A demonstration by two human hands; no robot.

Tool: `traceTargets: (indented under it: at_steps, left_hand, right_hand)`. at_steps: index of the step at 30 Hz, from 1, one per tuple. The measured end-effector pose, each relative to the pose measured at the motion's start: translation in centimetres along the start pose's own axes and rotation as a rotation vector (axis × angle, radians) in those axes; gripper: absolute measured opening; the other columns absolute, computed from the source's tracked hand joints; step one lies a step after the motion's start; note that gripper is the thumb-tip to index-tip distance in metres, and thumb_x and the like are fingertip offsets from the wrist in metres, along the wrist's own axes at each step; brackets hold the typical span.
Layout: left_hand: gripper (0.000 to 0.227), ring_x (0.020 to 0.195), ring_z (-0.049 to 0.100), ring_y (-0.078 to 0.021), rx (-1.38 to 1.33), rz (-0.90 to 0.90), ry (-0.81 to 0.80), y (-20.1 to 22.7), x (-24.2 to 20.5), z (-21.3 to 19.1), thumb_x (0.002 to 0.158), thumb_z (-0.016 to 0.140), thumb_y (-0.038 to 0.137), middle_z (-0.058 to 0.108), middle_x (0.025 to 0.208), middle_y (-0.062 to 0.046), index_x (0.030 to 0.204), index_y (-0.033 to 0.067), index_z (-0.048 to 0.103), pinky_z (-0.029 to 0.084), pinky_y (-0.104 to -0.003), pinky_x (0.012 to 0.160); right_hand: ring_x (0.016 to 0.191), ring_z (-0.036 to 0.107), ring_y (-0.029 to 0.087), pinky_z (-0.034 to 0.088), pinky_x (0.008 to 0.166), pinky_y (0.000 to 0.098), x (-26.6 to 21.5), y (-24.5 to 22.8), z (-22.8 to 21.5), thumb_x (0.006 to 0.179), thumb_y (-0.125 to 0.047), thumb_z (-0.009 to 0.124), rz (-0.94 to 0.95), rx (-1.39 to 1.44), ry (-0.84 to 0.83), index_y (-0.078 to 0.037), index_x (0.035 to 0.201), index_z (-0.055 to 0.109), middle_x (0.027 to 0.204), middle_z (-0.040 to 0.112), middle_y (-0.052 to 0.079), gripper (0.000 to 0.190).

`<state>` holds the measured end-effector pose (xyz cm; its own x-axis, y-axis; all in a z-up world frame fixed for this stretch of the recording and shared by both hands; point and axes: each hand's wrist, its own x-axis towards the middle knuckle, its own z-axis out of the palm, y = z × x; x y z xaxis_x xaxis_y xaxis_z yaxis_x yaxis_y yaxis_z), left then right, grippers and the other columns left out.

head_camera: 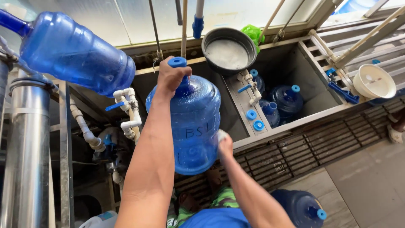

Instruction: The person scrubs the exterior of a large blue water jug with a cloth in a sink, rinses it under a tap, and places it in a lower compartment. They then pick up another jug and repeat the scrubbing and rinsing process.

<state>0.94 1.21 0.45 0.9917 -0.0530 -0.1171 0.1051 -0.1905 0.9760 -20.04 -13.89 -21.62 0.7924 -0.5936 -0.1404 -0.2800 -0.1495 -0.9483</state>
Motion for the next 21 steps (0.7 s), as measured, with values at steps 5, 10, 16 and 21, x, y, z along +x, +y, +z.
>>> traceTargets:
  at_steps: [5, 10, 16, 21]
  left_hand:
    - [0.029, 0.065, 0.069, -0.0178, -0.009, -0.023, 0.047, -1.3, 3.0, 0.1, 0.052, 0.078, 0.018, 0.059, 0.06, 0.001, 0.075, 0.0226, 0.062, 0.05, -0.028, 0.082]
    - [0.032, 0.069, 0.065, -0.0214, 0.0, -0.035, 0.081, -2.6, 4.5, 0.4, 0.052, 0.082, 0.02, 0.057, 0.066, -0.001, 0.077, 0.021, 0.061, 0.049, -0.032, 0.084]
    - [0.032, 0.068, 0.064, -0.0179, -0.064, 0.011, 0.185, -2.1, 3.5, 0.1, 0.052, 0.076, 0.011, 0.053, 0.066, -0.002, 0.08, 0.0141, 0.061, 0.049, -0.031, 0.076]
    - [0.039, 0.069, 0.057, -0.0195, -0.075, 0.048, 0.244, -2.4, 3.5, 0.0, 0.049, 0.077, 0.009, 0.048, 0.067, -0.001, 0.08, 0.0156, 0.055, 0.046, -0.036, 0.072]
  right_hand:
    - [0.12, 0.066, 0.037, 0.05, 0.107, 0.0472, -2.3, 6.2, 3.0, 0.098, -0.021, 0.046, 0.292, -0.127, 0.212, -0.035, 0.13, 0.064, 0.119, 0.075, 0.014, 0.039]
    - [0.148, 0.037, 0.038, 0.025, 0.126, 0.047, -5.0, -6.0, 5.5, 0.106, -0.014, 0.03, -0.078, 0.045, 0.167, -0.016, 0.157, 0.041, 0.16, 0.042, 0.022, 0.053]
    - [0.145, 0.042, 0.045, 0.028, 0.124, 0.0525, 3.0, -13.8, 6.3, 0.099, 0.004, 0.032, -0.483, 0.062, 0.291, -0.012, 0.147, 0.058, 0.15, 0.052, 0.025, 0.057]
    - [0.117, 0.07, 0.031, 0.048, 0.107, 0.0439, 10.5, -9.8, 6.1, 0.099, -0.021, 0.059, -0.111, 0.215, 0.104, -0.011, 0.134, 0.069, 0.113, 0.077, 0.018, 0.037]
